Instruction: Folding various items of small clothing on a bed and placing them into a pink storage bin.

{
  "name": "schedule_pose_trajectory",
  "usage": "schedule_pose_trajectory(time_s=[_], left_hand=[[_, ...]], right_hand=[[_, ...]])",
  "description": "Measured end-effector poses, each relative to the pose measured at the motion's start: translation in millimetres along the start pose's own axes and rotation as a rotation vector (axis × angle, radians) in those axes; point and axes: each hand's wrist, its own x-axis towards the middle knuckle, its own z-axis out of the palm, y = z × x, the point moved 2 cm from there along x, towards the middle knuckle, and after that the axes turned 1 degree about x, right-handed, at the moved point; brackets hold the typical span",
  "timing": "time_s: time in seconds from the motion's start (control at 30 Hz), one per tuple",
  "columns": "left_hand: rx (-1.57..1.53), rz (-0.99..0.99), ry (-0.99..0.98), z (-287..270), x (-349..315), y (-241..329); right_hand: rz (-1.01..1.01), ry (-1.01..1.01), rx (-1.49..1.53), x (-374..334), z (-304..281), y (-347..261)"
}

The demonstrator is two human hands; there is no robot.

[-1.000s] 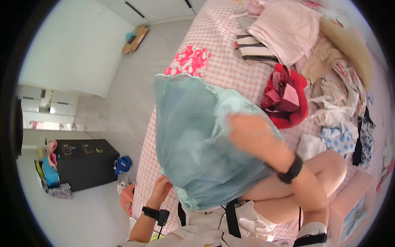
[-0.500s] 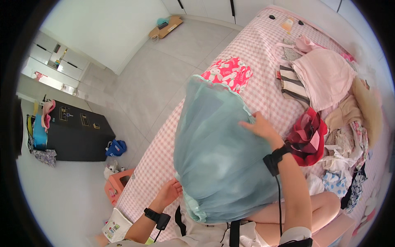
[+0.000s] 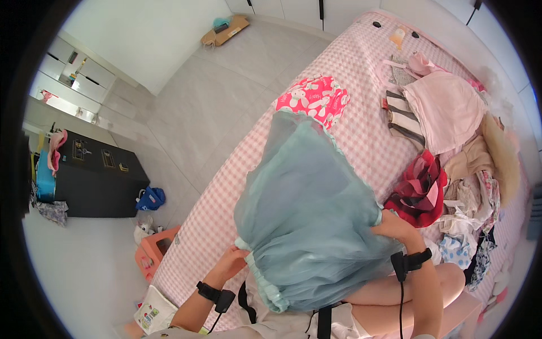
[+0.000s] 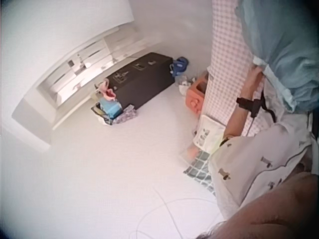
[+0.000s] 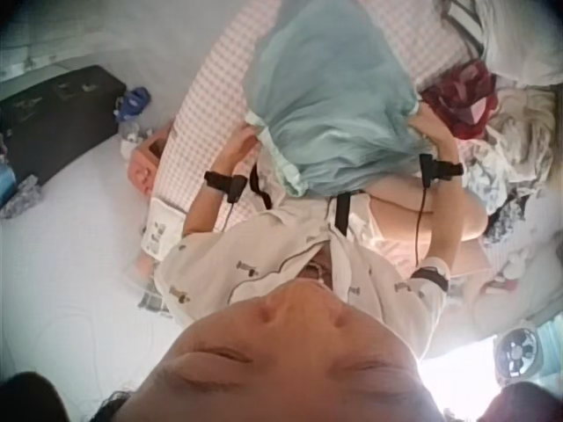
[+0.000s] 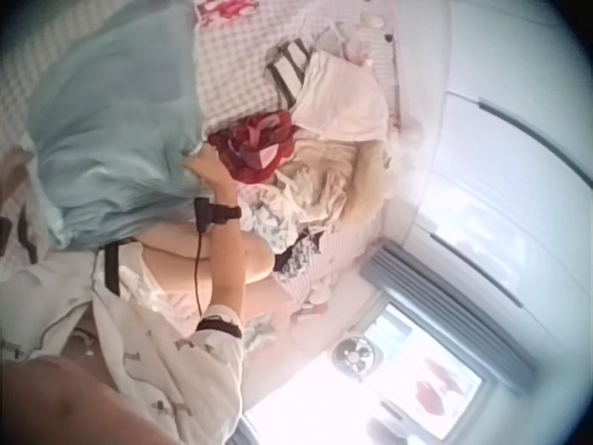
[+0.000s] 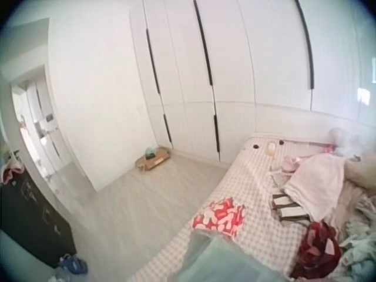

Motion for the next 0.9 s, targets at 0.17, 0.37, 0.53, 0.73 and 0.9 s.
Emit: schedule_pose_trajectory(time_s=[0.17, 0.37, 0.53, 0.73, 0.9], left_hand=[[0.108, 0.006, -0.023, -10.7, -3.9, -2.7], [0.146, 0.056, 0.0, -7.4, -16.4, 2.1], [0.162, 0.092, 0.06, -5.3, -18.3, 2.3], [0.183, 0.093, 0.06, -10.8, -14.0, -3.4], [0.185, 0.091, 0.091, -9.2, -13.2, -2.7]], right_hand=[[-0.056, -0.066, 0.146, -6.8, 0.1, 4.5], [0.004, -0.089, 0.012, -6.5, 2.2, -8.4], [-0.241, 0.268, 0.184, 7.4, -3.2, 16.2], [-0.478, 0.611, 0.102, 21.6, -1.1, -16.0], [-0.35, 0.751, -0.492, 22.8, 9.3, -41.9]])
